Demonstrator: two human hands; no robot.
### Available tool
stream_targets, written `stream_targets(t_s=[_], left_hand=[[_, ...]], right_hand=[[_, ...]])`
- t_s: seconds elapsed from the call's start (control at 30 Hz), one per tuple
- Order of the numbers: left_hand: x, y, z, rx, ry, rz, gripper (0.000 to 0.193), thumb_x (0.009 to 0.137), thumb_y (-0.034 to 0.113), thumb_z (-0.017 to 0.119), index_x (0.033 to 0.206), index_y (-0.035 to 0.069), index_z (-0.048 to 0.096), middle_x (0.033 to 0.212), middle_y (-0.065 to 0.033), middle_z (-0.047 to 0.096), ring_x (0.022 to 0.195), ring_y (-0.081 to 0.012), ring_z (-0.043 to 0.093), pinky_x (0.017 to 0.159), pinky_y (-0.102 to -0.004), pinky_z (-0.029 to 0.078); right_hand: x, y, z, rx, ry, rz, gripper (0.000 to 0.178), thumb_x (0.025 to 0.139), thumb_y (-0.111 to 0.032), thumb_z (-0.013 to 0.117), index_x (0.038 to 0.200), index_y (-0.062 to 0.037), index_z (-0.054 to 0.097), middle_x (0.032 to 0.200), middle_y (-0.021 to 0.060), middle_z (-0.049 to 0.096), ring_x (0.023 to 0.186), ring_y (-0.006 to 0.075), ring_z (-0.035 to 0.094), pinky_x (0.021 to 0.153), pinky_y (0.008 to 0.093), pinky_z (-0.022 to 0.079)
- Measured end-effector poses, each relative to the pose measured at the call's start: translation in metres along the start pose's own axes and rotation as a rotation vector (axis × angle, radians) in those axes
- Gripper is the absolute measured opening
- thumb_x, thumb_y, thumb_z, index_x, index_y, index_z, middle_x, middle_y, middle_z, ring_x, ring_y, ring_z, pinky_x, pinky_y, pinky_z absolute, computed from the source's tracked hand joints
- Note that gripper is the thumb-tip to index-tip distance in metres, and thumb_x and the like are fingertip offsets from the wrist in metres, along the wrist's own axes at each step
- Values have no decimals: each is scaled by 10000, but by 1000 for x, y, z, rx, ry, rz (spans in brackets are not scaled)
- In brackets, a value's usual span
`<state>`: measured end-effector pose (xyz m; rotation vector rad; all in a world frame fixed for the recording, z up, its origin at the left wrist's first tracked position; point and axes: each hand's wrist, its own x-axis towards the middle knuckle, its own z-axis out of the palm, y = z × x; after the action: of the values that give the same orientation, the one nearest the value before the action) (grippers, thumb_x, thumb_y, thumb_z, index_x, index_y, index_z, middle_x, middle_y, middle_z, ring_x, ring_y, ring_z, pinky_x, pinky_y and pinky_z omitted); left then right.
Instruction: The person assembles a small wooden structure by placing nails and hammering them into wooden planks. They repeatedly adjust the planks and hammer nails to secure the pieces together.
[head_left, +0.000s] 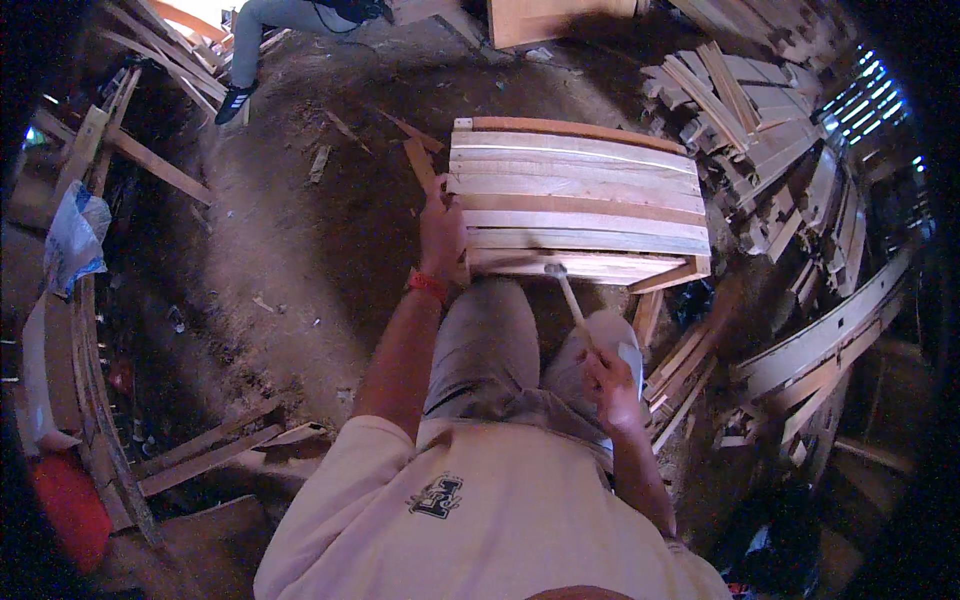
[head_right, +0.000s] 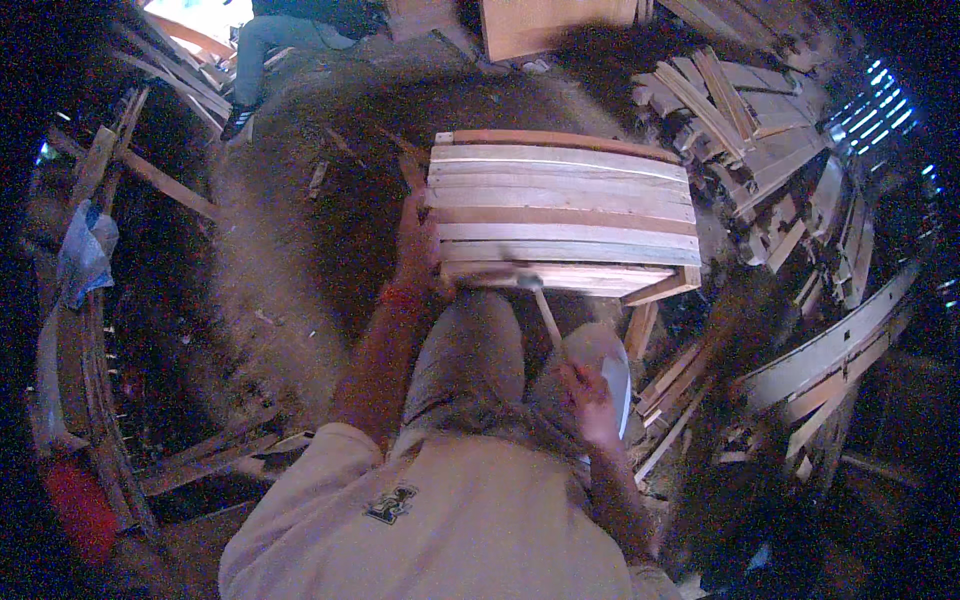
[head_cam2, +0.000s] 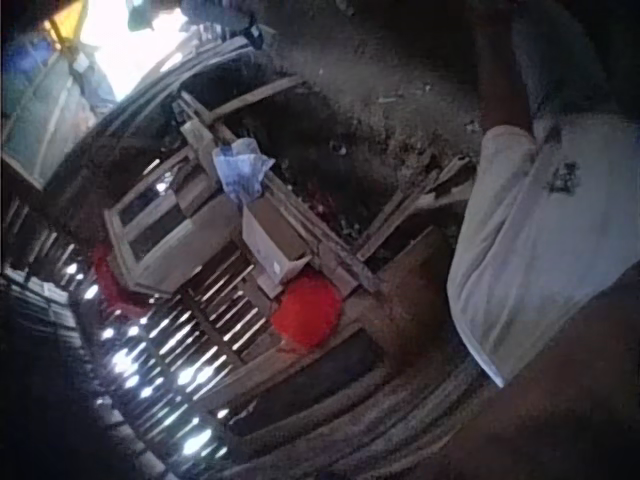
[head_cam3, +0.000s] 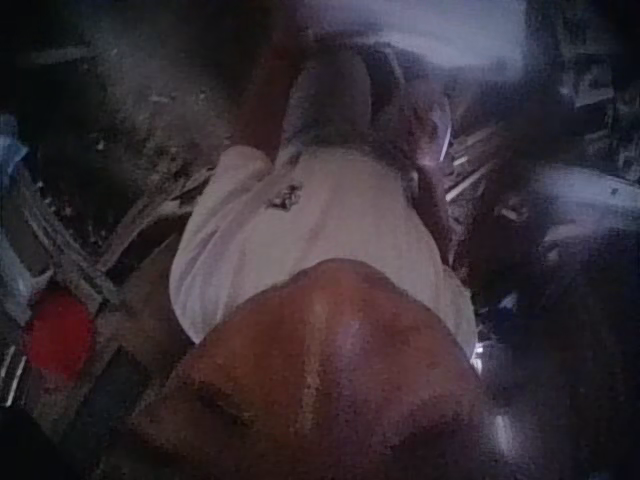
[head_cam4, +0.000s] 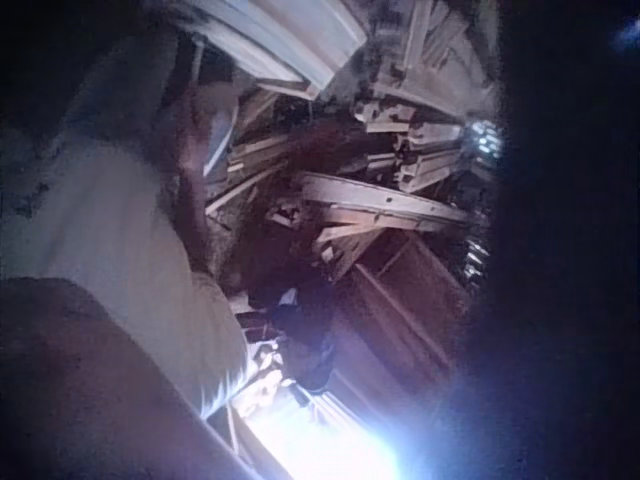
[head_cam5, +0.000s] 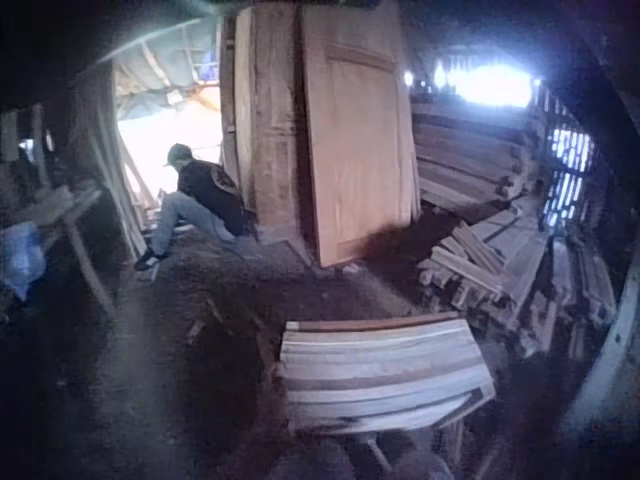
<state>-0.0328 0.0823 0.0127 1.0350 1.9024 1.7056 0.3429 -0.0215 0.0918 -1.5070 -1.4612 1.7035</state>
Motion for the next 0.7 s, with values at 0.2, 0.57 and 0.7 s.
stream_targets(t_s=[0.2,0.57,0.7], left_hand=[[3,11,-1,154,10,-68,430,970,92,546,1395,63,491,1247,-218,665,1105,-350,666,961,-437,513],[6,-4,2,63,-42,5,433,977,127,549,1403,100,476,1179,-237,686,1091,-395,666,927,-470,506],[4,-1,-1,179,-12,41,430,962,151,559,1383,109,481,1159,-255,680,1081,-426,656,915,-487,503]], right_hand=[[-15,36,-4,-117,168,-18,258,1004,-225,611,1139,-15,675,813,1,597,694,109,521,624,298,411],[29,51,21,-304,410,-377,285,987,-211,613,1155,14,661,788,91,622,696,155,520,626,338,435],[25,44,33,-299,398,-349,268,977,-193,627,1135,21,662,818,146,653,710,206,573,647,384,460]])
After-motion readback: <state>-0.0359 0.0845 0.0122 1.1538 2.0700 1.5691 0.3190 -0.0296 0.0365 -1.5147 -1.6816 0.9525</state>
